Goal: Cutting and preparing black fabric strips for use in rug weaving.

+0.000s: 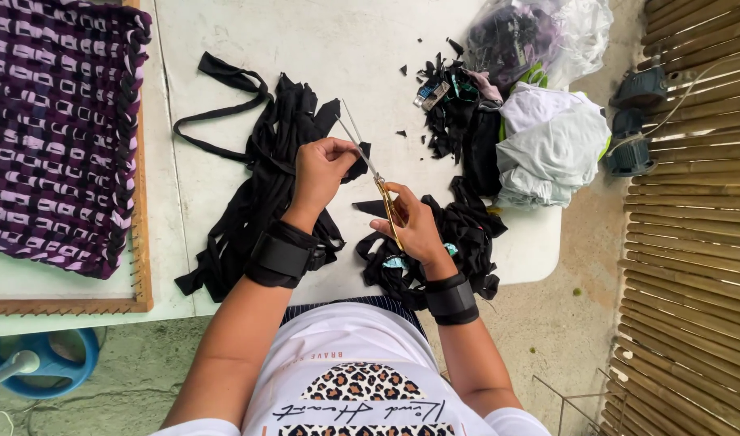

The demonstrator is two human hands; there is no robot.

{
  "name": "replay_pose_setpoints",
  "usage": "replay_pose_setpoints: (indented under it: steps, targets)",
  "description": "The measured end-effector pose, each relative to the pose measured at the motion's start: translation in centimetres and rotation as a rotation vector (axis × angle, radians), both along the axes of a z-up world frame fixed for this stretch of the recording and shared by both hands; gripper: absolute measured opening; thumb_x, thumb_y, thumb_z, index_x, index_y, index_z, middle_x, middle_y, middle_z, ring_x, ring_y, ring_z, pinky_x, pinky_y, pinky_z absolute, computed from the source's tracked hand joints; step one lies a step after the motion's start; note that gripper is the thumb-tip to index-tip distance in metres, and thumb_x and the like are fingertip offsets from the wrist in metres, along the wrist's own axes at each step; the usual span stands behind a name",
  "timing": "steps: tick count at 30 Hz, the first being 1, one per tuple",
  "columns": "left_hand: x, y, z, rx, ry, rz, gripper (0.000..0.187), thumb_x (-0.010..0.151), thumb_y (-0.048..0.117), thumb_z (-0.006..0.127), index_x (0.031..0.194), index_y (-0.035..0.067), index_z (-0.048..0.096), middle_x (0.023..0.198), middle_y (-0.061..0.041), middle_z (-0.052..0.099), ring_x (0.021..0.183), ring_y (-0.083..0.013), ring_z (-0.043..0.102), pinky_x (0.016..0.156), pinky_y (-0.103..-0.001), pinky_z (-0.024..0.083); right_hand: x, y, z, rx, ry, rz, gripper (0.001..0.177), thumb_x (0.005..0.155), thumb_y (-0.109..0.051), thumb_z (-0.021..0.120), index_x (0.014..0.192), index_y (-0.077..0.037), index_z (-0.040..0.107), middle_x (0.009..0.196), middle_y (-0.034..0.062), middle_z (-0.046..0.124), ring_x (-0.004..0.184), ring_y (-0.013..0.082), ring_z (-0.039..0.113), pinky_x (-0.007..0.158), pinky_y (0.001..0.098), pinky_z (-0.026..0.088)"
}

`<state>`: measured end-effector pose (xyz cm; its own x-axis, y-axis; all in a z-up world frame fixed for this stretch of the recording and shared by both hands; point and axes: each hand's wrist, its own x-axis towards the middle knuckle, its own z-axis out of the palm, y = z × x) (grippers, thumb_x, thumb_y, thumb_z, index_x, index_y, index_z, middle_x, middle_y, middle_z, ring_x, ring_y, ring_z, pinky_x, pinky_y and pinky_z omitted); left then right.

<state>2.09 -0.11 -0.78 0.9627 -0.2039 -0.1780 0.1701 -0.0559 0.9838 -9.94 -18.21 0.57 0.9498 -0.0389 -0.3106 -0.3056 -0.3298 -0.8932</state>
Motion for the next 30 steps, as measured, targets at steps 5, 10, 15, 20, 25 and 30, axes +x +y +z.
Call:
replay_pose_setpoints:
  steps: [5,10,15,20,25,30]
  targets:
    - [0.0,-0.2,0.0,0.049,-0.037,0.019,0.011,0.092,0.006,0.073,0.097,-0.003,0.077,0.078,-0.006,0.076,0.066,-0.0048,0.067,0.058,-0.019,0.051,0.1,0.1,-0.2,-0.052,-0.027,-0.010,0.073,0.074,-0.029,0.092,0.135,-0.007,0.060,0.064,-0.0043,0.049,0.058,0.0072,0.041,0.054,0.0252,0.036]
    - [0.0,-0.6,0.2,0.027,-0.004,0.015,0.012,0.093,0.006,0.071,0.097,-0.003,0.077,0.078,-0.004,0.076,0.066,-0.0037,0.067,0.058,-0.019,0.052,-0.1,0.1,-0.5,-0.068,-0.055,-0.033,0.073,0.073,-0.028,0.093,0.135,-0.005,0.061,0.063,-0.0036,0.048,0.057,0.0072,0.040,0.052,0.0252,0.035]
    - [0.2,-0.9,0.8,0.030,0.047,0.041,0.014,0.095,0.008,0.072,0.099,-0.004,0.078,0.073,-0.004,0.073,0.060,-0.0043,0.056,0.052,-0.020,0.042,0.0,0.0,-0.6,-0.091,-0.035,-0.064,0.075,0.073,-0.025,0.092,0.138,-0.003,0.061,0.062,-0.0040,0.049,0.057,0.0060,0.040,0.052,0.0238,0.037]
    - [0.2,-1.7,0.0,0.015,-0.024,0.020,0.014,0.093,0.008,0.074,0.098,-0.004,0.077,0.077,-0.003,0.076,0.066,-0.0023,0.064,0.057,-0.018,0.048,-0.2,0.0,-1.7,0.034,-0.066,-0.088,0.074,0.076,-0.030,0.090,0.138,-0.003,0.060,0.063,-0.0058,0.046,0.058,0.0045,0.040,0.052,0.0236,0.033]
    - [0.0,-2.8,-0.2,0.049,-0.033,-0.012,0.014,0.092,0.009,0.075,0.097,-0.004,0.077,0.076,-0.004,0.076,0.065,-0.0025,0.064,0.057,-0.019,0.048,-0.4,-0.4,-2.5,0.106,-0.079,-0.124,0.071,0.078,-0.034,0.089,0.136,-0.003,0.061,0.063,-0.0072,0.042,0.058,0.0038,0.037,0.053,0.0229,0.030]
    - [0.3,-3.3,0.1,0.075,-0.062,-0.031,0.015,0.092,0.011,0.075,0.095,-0.004,0.077,0.075,-0.003,0.076,0.064,-0.0030,0.065,0.057,-0.019,0.050,-0.5,-0.8,-3.1,0.155,-0.031,-0.164,0.068,0.079,-0.028,0.090,0.136,-0.002,0.063,0.063,-0.0076,0.040,0.057,0.0038,0.034,0.053,0.0228,0.028]
